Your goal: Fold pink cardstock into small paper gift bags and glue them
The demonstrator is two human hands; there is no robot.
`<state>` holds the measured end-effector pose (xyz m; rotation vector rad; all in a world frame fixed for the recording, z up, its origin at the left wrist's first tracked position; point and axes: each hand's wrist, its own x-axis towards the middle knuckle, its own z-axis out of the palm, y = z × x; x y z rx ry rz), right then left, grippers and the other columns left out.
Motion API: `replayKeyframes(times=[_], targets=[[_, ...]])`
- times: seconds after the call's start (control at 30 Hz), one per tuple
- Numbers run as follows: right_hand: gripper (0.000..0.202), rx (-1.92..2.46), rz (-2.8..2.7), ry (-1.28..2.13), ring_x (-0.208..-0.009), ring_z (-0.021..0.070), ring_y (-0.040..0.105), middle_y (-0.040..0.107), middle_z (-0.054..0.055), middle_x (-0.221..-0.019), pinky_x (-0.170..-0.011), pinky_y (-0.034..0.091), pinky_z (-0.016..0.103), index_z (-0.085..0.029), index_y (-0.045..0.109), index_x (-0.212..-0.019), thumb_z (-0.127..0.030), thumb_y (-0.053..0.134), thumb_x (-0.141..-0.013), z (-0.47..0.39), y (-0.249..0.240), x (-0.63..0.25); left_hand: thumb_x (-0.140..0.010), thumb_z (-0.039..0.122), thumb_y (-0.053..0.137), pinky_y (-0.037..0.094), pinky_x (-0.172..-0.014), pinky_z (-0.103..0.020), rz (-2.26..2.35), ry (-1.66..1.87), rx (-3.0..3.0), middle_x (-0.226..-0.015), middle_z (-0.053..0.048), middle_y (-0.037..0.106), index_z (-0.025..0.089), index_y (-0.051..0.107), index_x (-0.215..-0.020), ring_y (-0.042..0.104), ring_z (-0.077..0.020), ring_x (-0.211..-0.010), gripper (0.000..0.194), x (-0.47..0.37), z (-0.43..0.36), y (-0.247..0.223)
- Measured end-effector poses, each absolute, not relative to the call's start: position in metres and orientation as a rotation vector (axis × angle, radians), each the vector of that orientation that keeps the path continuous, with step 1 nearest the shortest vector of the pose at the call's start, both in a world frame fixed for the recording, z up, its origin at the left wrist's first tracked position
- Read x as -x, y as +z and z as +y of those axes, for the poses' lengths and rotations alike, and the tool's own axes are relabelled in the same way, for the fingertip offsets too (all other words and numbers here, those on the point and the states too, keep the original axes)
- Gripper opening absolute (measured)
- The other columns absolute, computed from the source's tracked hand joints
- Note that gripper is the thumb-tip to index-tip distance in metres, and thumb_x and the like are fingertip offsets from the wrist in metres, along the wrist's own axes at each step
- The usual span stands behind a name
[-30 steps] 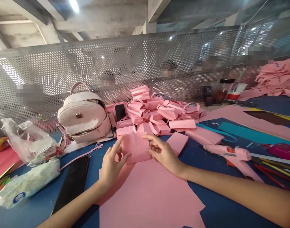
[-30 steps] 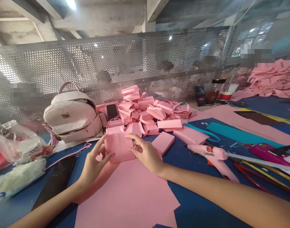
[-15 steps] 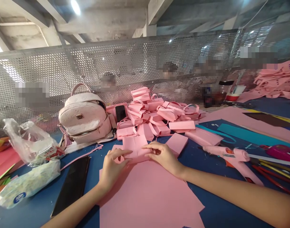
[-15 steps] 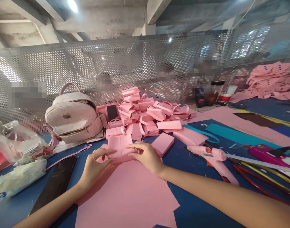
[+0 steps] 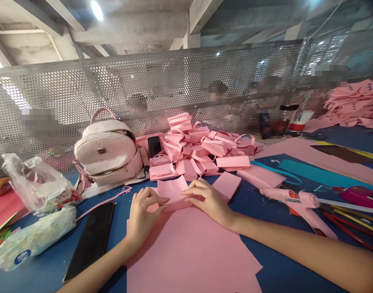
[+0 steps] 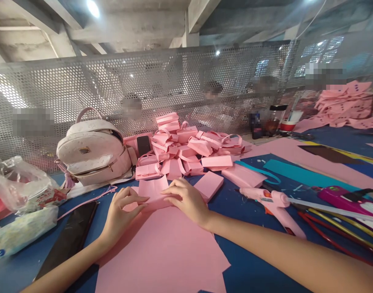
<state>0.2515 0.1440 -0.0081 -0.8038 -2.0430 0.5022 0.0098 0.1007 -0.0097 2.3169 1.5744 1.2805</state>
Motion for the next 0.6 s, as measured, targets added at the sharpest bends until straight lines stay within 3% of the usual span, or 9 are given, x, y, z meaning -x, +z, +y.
replayKeyframes(times=[0.23, 0.4, 0.6], targets=[[0.017, 0.749, -2.064, 0.271, -0.098, 0.0223, 0.058, 0.057, 0.007, -0.103, -0.081, 0.051, 0.035, -0.025, 0.079, -0.096, -0.013, 0.072, -0.087, 0.142, -0.005, -0.249, -0.082, 0.017, 0.078, 0.040, -0.083, -0.039, 1.584, 1.366, -2.514, -0.110, -0.004, 0.062, 0.032, 0.079, -0.086, 0.056, -0.0258, -0.097, 0.015, -0.013, 0.099, -0.006], [0.019, 0.695, -2.135, 0.206, -0.090, 0.0222, 0.055, 0.067, 0.004, -0.090, -0.080, 0.047, 0.037, -0.028, 0.078, -0.096, -0.012, 0.069, -0.090, 0.140, 0.000, -0.244, -0.078, 0.020, 0.083, 0.041, -0.083, -0.040, 1.573, 1.309, -2.584, -0.107, -0.003, 0.066, 0.032, 0.079, -0.087, 0.058, -0.0257, -0.096, 0.015, -0.020, 0.100, -0.003], [0.015, 0.780, -2.156, 0.261, -0.087, 0.0233, 0.055, 0.069, 0.004, -0.082, -0.079, 0.046, 0.038, -0.029, 0.079, -0.092, -0.022, 0.067, -0.094, 0.141, 0.002, -0.240, -0.077, 0.019, 0.083, 0.043, -0.087, -0.043, 1.578, 1.290, -2.484, -0.108, -0.004, 0.066, 0.032, 0.080, -0.081, 0.058, -0.0273, -0.101, 0.013, -0.025, 0.102, 0.000]])
